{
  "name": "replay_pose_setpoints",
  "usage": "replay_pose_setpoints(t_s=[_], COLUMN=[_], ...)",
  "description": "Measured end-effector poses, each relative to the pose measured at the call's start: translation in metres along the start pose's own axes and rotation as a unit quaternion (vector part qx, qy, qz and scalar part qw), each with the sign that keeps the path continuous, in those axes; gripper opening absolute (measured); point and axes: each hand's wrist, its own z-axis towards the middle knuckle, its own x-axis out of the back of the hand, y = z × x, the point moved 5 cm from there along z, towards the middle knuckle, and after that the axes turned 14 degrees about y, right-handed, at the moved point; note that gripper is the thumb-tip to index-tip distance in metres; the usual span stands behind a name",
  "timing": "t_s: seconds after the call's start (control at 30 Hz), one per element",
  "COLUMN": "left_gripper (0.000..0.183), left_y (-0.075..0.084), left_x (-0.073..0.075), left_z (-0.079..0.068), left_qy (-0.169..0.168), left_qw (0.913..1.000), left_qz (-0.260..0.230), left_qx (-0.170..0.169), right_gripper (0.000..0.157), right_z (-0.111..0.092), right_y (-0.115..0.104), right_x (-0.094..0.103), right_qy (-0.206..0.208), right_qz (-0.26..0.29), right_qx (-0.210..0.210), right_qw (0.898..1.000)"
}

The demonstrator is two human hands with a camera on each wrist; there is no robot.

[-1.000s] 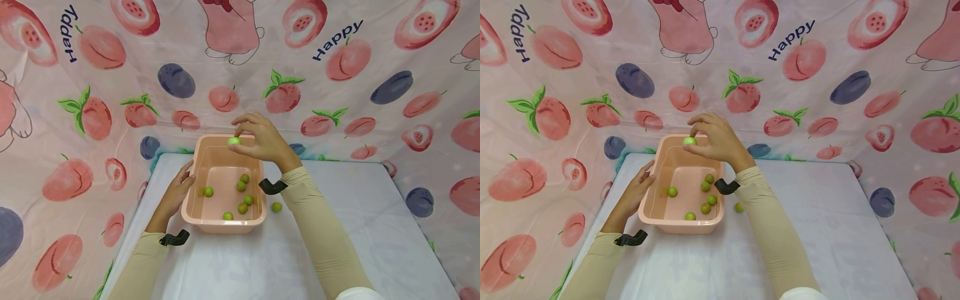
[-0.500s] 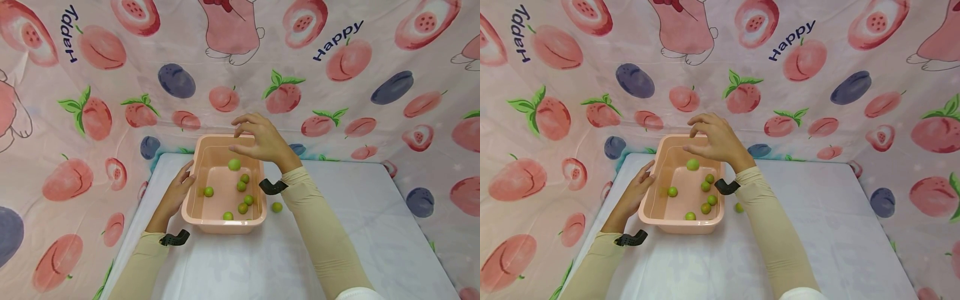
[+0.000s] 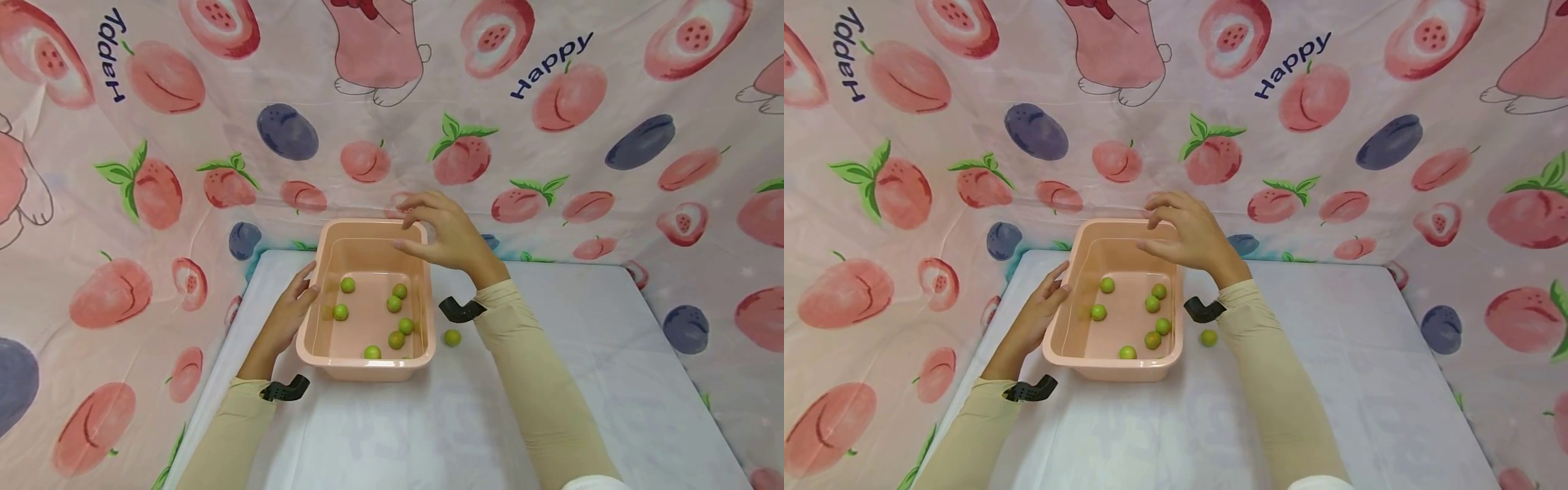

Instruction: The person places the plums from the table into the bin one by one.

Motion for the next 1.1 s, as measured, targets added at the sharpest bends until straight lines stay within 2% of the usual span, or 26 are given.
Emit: replay_pose_setpoints(t_s=[0.27,0.5,0.7,1.1], left_gripper=[0.058,0.058,0.057,0.057], left_y=[-0.001,0.0,0.0,0.0], left_x=[0.0,0.0,0.0,-0.001], left_z=[0.001,0.0,0.0,0.0], left_qy=[0.003,0.004,0.001,0.002], left_qw=[1.0,1.0,1.0,1.0], left_qz=[-0.001,0.001,-0.003,-0.004], left_qx=[0.004,0.0,-0.002,-0.001], right_gripper=[0.029,0.026,0.028,0.028], right_z=[-0.019,-0.045,-0.072,-0.128], right_y=[0.023,0.046,0.065,0.099], right_x=[0.011,0.018,0.016,0.008], right_qy=[0.008,0.007,-0.008,-0.016], right_qz=[-0.002,-0.02,-0.021,-0.039], right_qx=[-0.028,-0.064,-0.111,-0.173], right_qw=[1.0,0.998,0.994,0.984])
